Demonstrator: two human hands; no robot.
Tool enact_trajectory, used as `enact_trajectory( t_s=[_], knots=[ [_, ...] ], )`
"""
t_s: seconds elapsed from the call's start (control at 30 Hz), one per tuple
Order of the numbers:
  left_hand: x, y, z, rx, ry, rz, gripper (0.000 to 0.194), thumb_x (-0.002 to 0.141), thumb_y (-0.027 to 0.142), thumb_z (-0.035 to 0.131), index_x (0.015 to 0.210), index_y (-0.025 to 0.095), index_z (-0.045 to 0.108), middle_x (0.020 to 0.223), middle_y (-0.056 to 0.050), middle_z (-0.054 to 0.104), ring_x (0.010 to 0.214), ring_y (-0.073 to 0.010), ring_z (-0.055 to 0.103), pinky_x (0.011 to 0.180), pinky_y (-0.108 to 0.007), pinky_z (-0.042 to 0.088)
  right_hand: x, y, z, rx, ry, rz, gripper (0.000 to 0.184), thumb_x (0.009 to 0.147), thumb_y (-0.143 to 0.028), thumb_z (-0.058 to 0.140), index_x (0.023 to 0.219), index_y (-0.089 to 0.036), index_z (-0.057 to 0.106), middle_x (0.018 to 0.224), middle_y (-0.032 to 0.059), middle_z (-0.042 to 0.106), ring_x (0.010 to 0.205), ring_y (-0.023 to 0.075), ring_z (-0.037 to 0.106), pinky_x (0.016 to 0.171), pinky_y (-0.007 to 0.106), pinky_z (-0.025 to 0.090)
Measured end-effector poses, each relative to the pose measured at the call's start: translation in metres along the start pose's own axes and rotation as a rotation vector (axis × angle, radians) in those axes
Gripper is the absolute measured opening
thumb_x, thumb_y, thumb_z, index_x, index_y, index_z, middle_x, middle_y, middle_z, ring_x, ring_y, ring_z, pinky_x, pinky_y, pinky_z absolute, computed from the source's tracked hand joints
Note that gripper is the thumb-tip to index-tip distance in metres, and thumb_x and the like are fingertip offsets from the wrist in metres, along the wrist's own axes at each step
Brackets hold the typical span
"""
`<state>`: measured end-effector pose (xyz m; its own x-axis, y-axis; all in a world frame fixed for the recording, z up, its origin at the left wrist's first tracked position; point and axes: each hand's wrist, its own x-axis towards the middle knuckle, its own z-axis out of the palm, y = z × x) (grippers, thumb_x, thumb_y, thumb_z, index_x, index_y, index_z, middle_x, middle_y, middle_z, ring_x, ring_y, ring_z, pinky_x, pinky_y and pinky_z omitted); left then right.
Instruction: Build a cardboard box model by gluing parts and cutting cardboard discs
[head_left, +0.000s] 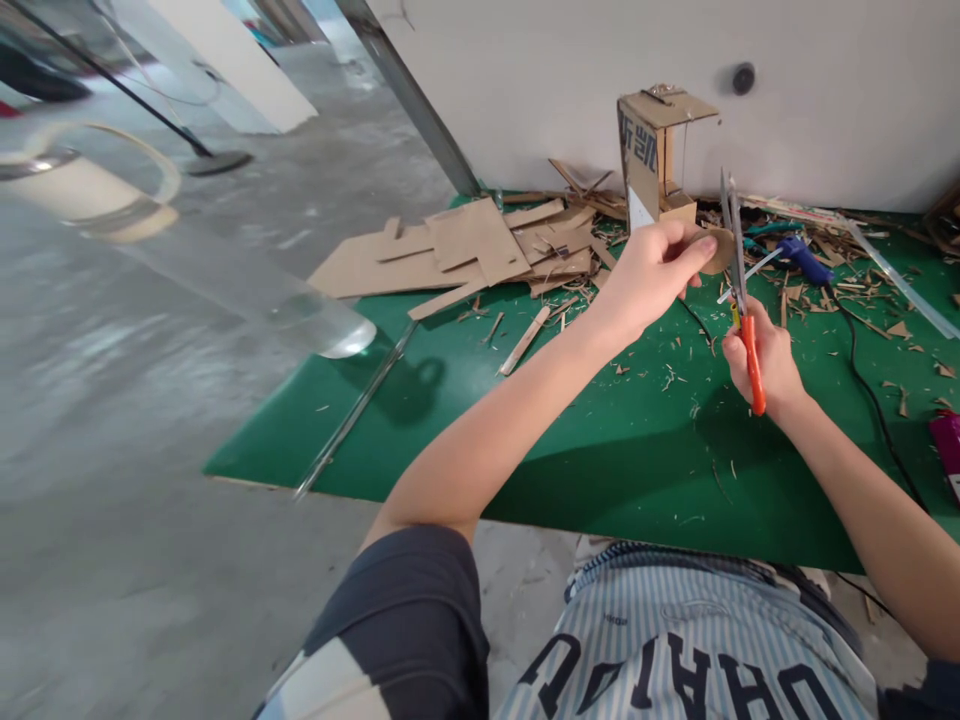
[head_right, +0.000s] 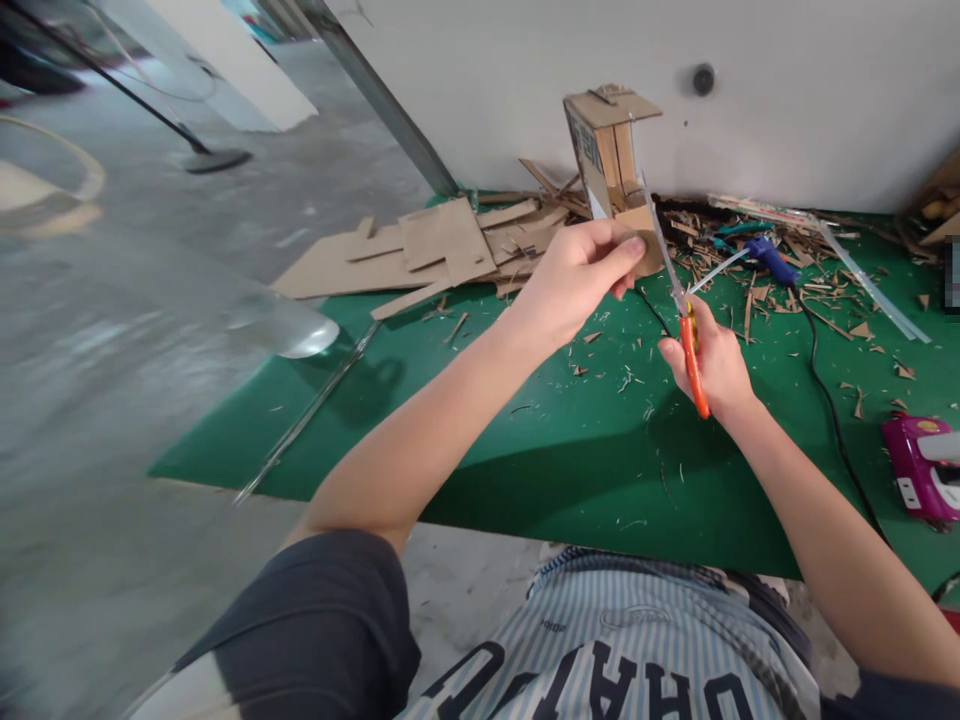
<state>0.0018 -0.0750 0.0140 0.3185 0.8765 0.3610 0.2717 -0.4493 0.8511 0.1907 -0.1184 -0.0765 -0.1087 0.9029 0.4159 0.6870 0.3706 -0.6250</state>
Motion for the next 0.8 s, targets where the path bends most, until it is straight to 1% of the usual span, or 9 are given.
enact_trajectory(
  t_s=[0.1,0.2,0.27,0.37,0.43,0.5,0.6,0.7,0.8],
  knots=[
    [0.001,-0.003,0.002,0.019,0.021,0.037,0.022,0.102,0.026,0.055,0.081,0.018,0.056,0.067,0.001,0.045,0.070,-0.0118,0.057,0.068,-0.027,0.049,-0.001,0.002,0.001,0.033,-0.014,-0.031,0.079,0.090,-0.076,0.041,0.140,-0.016,0.053,0.082,0.0077,0.074,0.068,0.0256,0.069,0.069,0.044,0.054],
    [0.001,-0.003,-0.003,0.080,0.019,0.072,0.024,0.099,0.028,0.060,0.078,0.018,0.057,0.065,0.002,0.044,0.069,-0.0118,0.053,0.067,-0.027,0.046,-0.002,0.005,0.000,0.055,-0.033,-0.074,0.082,0.089,-0.078,0.041,0.143,-0.017,0.050,0.097,0.0109,0.076,0.074,0.0258,0.071,0.072,0.044,0.056],
    [0.000,-0.002,-0.006,0.121,0.016,0.089,0.024,0.097,0.027,0.062,0.076,0.018,0.058,0.064,0.002,0.044,0.067,-0.0121,0.051,0.067,-0.028,0.045,-0.003,0.005,0.000,0.058,-0.045,-0.073,0.089,0.087,-0.081,0.041,0.146,-0.015,0.048,0.097,0.0121,0.076,0.074,0.0269,0.072,0.071,0.044,0.056],
    [0.000,0.000,-0.008,0.158,0.009,0.108,0.022,0.096,0.025,0.063,0.075,0.018,0.060,0.063,0.002,0.044,0.065,-0.0123,0.048,0.065,-0.028,0.043,-0.004,0.005,-0.001,0.063,-0.077,-0.068,0.098,0.085,-0.082,0.041,0.149,-0.008,0.042,0.099,0.0160,0.075,0.079,0.0303,0.073,0.071,0.046,0.057],
    [0.000,0.001,-0.009,0.170,0.005,0.117,0.021,0.095,0.024,0.062,0.075,0.018,0.060,0.063,0.001,0.045,0.064,-0.0120,0.047,0.065,-0.029,0.042,-0.005,0.005,-0.001,0.064,-0.096,-0.064,0.098,0.085,-0.081,0.043,0.150,-0.007,0.041,0.102,0.0176,0.075,0.082,0.0319,0.074,0.073,0.047,0.057],
    [0.000,0.003,-0.009,0.185,-0.004,0.119,0.021,0.095,0.021,0.061,0.075,0.017,0.061,0.065,0.001,0.047,0.063,-0.0116,0.047,0.066,-0.029,0.041,-0.005,0.005,0.000,0.076,-0.100,-0.052,0.093,0.086,-0.078,0.045,0.150,-0.011,0.042,0.103,0.0163,0.075,0.085,0.0316,0.075,0.073,0.046,0.058],
    [-0.002,0.008,-0.011,0.208,-0.014,0.119,0.020,0.094,0.018,0.061,0.074,0.017,0.060,0.065,0.002,0.047,0.063,-0.0109,0.045,0.067,-0.029,0.041,-0.005,0.003,0.000,0.085,-0.085,-0.035,0.084,0.086,-0.075,0.049,0.146,-0.016,0.044,0.100,0.0126,0.076,0.078,0.0281,0.074,0.072,0.045,0.057],
    [-0.003,0.011,-0.012,0.219,-0.014,0.120,0.021,0.094,0.018,0.060,0.074,0.016,0.060,0.065,0.002,0.045,0.064,-0.0102,0.044,0.067,-0.028,0.039,-0.005,0.000,-0.001,0.064,-0.069,-0.032,0.081,0.086,-0.074,0.049,0.141,-0.015,0.047,0.087,0.0092,0.075,0.067,0.0259,0.071,0.068,0.044,0.055],
    [-0.003,0.010,-0.012,0.207,-0.025,0.118,0.022,0.096,0.020,0.060,0.075,0.016,0.061,0.064,0.002,0.043,0.065,-0.0100,0.044,0.068,-0.028,0.039,-0.004,-0.002,-0.002,0.046,-0.067,-0.022,0.076,0.088,-0.072,0.049,0.139,-0.016,0.049,0.076,0.0053,0.072,0.062,0.0252,0.068,0.066,0.043,0.053]
  ],
)
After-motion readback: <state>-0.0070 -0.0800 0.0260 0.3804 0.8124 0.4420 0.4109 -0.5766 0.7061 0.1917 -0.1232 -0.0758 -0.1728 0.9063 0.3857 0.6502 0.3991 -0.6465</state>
